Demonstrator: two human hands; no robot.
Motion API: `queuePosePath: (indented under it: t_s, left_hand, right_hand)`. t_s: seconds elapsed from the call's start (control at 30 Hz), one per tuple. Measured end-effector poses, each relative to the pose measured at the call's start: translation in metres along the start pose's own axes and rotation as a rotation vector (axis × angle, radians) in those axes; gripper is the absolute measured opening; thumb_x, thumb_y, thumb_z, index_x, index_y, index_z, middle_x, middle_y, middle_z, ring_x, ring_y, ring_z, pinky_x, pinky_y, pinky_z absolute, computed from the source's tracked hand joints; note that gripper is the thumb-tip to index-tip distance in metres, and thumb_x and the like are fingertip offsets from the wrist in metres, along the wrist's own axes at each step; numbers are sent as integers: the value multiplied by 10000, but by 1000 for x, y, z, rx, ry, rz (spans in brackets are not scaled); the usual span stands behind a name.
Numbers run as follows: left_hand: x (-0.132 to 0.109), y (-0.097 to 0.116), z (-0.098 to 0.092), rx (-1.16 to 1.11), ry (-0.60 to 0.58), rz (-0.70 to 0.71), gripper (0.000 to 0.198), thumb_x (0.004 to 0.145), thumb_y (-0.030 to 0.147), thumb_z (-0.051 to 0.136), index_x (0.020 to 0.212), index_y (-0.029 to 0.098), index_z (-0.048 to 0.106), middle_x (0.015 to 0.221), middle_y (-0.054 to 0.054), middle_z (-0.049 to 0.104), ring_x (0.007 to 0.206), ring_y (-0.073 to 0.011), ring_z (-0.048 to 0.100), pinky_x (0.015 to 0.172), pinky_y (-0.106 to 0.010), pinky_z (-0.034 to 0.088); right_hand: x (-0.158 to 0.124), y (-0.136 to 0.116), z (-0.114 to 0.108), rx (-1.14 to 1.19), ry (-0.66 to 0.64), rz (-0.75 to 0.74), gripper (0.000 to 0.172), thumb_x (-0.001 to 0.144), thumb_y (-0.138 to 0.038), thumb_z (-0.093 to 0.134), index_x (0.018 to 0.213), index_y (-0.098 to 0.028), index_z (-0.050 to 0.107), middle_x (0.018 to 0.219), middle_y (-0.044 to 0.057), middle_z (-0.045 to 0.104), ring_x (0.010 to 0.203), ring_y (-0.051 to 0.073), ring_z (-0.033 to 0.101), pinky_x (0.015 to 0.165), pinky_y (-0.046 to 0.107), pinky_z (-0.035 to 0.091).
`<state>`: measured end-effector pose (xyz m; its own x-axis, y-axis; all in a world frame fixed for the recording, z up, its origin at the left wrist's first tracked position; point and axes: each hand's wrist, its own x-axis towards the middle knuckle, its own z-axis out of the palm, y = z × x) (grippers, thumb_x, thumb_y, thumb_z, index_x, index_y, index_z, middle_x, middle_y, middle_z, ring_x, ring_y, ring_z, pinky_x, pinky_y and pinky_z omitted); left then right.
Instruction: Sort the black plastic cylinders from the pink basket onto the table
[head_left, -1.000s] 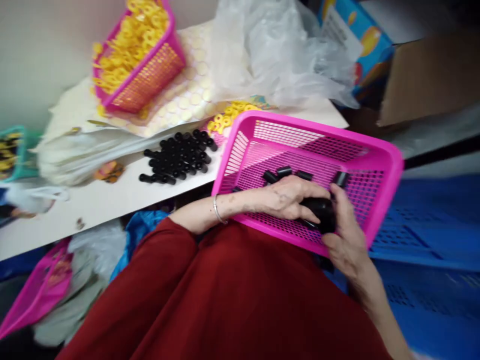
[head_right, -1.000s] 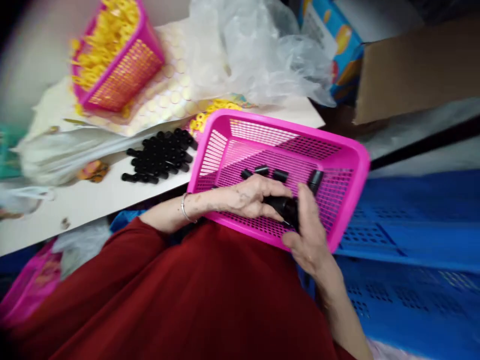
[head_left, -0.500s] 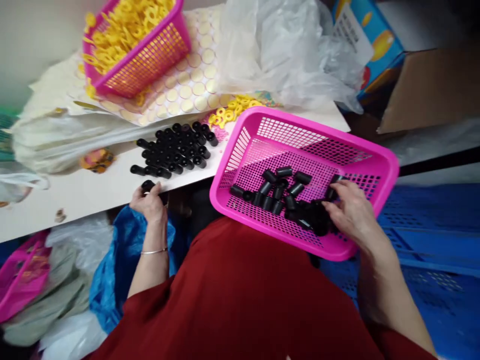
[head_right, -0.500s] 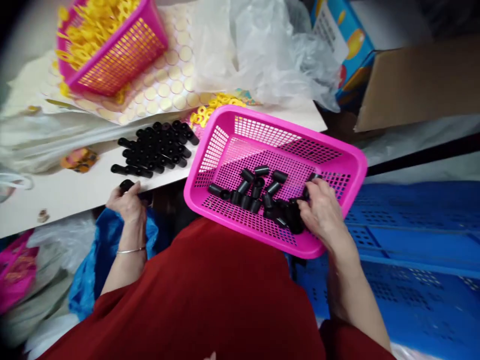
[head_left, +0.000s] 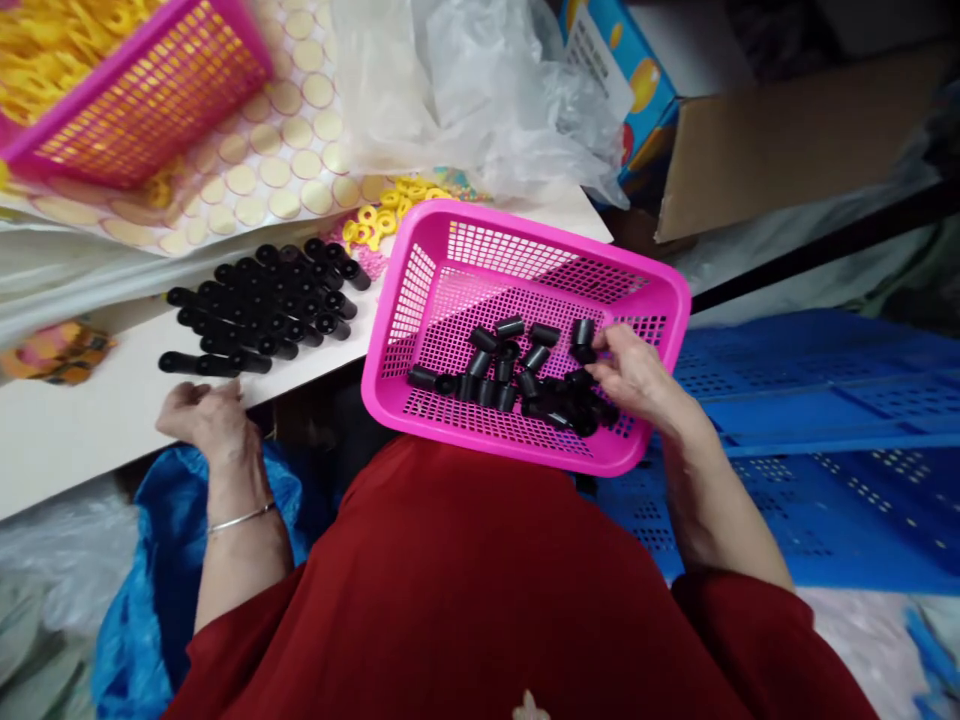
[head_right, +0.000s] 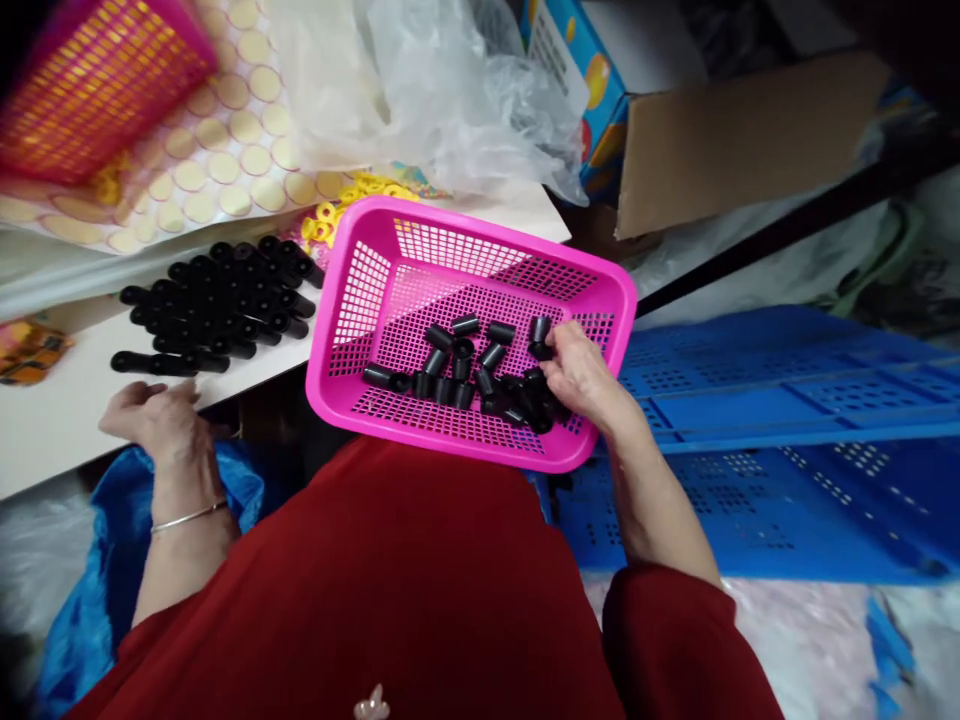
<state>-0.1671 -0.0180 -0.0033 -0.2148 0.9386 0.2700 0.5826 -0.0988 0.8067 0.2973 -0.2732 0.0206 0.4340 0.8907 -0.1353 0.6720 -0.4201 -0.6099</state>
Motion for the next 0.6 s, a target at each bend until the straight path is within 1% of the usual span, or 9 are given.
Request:
queuePosePath:
  t_s: [0.07,0.1,0.13,0.2,0.3,0.33,0.4,0.5,0.6]
  left_hand:
    - [-8,12,3,54,351,-36,415,548,376,714,730,223,375,790,23,514,897,-265,592,759,-478,457]
    - [-13,22,4,75,467,-24,401,532,354,734,766,225,434,871,18,551,895,-263,602,757,-473,473]
    - [-20,34,6,91,466,35,384,552,351,746,813,231,491,952,13,574,899,-261,612,746,-462,482]
    - [-33,61,13,85,365,211,335,640,375,742,900,244,576,1056,9,589,894,-250,626,710,-438,481]
    - [-52,106,31,6,203,503,327,723,395,736,989,242,623,1116,-2,598,937,-242,621,683,-406,482]
    - [-58,120,38,-27,158,593,333,726,389,745,1000,240,628,1118,-9,602,965,-239,613,678,-390,491]
    - [-69,147,54,-71,50,708,333,743,373,749,1024,239,631,1125,-26,608,996,-226,604,691,-365,517]
    - [-84,179,74,-51,-230,743,264,810,372,693,1022,225,632,1102,-44,636,994,-204,610,786,-363,543]
    - [-94,199,88,-56,-569,764,198,836,360,660,957,205,642,1020,-39,671,958,-189,622,855,-359,538]
  right_hand:
    - [-9,-4,-3,-65,-104,-82,294,683,-248,638,958,-224,535,991,65,558,870,239,574,797,420,515]
    - [-15,-7,-3,-136,-157,-101,378,666,-248,664,1023,-217,543,1067,82,566,932,261,580,810,426,520]
    - [-20,-12,-1,-224,-207,-102,463,643,-238,686,1083,-207,544,1159,108,559,991,288,579,815,437,525]
    - [-29,-21,8,-385,-289,-71,574,621,-199,697,1171,-181,533,1351,169,478,1072,342,573,794,459,538]
    - [-29,-28,23,-411,-279,-61,531,666,-154,648,1184,-149,533,1472,207,365,1087,352,592,784,461,553]
    - [-25,-27,27,-372,-213,-69,485,698,-141,614,1176,-144,534,1475,209,360,1092,344,597,809,466,553]
    - [-14,-19,29,-268,7,-71,418,756,-136,554,1173,-152,534,1464,202,375,1115,330,592,855,474,545]
    - [0,-1,19,-87,308,-70,378,803,-219,571,1179,-193,541,1402,172,449,1073,298,602,794,447,556]
    - [-2,11,5,7,393,-115,249,800,-262,600,1041,-204,595,1166,116,590,932,250,620,703,393,544]
